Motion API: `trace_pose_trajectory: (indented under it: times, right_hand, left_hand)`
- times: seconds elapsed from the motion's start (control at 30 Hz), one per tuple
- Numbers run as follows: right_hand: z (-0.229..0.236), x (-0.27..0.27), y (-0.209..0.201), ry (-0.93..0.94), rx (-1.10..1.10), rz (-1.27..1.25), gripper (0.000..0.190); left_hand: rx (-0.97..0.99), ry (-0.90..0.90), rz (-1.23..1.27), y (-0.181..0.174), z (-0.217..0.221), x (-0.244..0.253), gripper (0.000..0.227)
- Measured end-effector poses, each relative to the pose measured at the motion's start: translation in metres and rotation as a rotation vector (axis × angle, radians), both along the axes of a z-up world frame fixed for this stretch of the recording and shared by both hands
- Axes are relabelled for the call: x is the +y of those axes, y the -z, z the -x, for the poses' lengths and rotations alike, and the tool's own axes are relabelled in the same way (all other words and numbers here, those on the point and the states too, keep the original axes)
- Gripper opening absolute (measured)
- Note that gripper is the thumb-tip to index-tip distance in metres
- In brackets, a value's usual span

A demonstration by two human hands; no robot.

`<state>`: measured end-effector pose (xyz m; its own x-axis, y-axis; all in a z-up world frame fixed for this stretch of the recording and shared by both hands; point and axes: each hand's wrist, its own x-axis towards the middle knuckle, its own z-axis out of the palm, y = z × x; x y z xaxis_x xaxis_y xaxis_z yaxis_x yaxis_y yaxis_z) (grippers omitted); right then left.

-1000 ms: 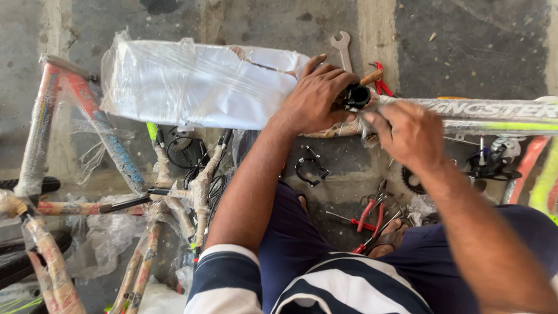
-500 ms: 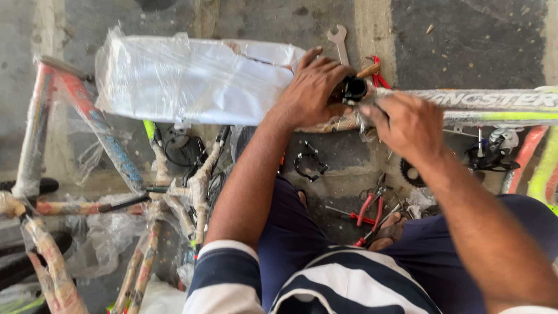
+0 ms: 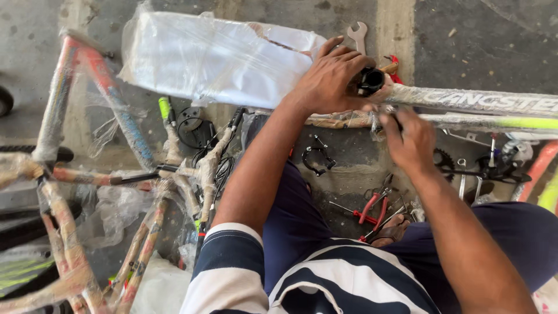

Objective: The person is assembling a bicycle, specifically attaching the saddle to the seat post. They use a wrench to tighten the bolt on the saddle clamp and then use a screwdriver to make further adjustments to the saddle's position.

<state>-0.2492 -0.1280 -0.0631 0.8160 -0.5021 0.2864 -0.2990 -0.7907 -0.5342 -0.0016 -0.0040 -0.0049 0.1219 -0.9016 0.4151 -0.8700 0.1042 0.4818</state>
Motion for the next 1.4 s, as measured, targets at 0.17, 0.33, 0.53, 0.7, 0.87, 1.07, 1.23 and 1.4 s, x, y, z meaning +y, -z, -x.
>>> trace_pose_trajectory:
  times: [0.17, 0.33, 0.53, 0.7, 0.87, 1.07, 1.23, 1.4]
  right_hand:
    - [0.062, 0.017, 0.135, -0.005, 0.566, -0.244, 0.045]
    - [0.106, 0.019, 0.238, -0.233, 0.757, -0.322, 0.063]
    - [0.093, 0.004, 0.183, -0.167, 0.685, -0.226, 0.061]
    - [0.106, -0.009, 0.146, -0.351, 0.516, 0.018, 0.047]
    - [0.114, -0.006, 0.152, -0.401, 0.479, 0.005, 0.039]
    - [0.117, 0.027, 0.093, -0.443, 0.523, 0.149, 0.043]
    - [0.129, 0.039, 0.029, -0.321, 0.510, 0.149, 0.045]
    - [0.141, 0.037, 0.021, -0.245, 0.496, 0.072, 0.042]
  left_hand:
    - [-0.178, -0.245, 0.081, -0.004, 0.020, 0.001, 0.080]
    - [-0.038, -0.436, 0.255, -0.016, 0.070, 0.076, 0.070]
    - [0.299, -0.902, 0.428, 0.023, 0.132, 0.237, 0.044]
    - [0.418, -1.076, 0.155, 0.053, 0.168, 0.327, 0.035]
    - [0.583, -0.966, 0.265, 0.008, 0.198, 0.346, 0.034]
    - [0.475, -1.064, 0.165, -0.027, 0.152, 0.378, 0.038]
    - [0.457, -0.989, 0.035, -0.016, 0.132, 0.379, 0.028]
    - [0.854, -1.143, 0.212, 0.066, 0.087, 0.421, 0.035]
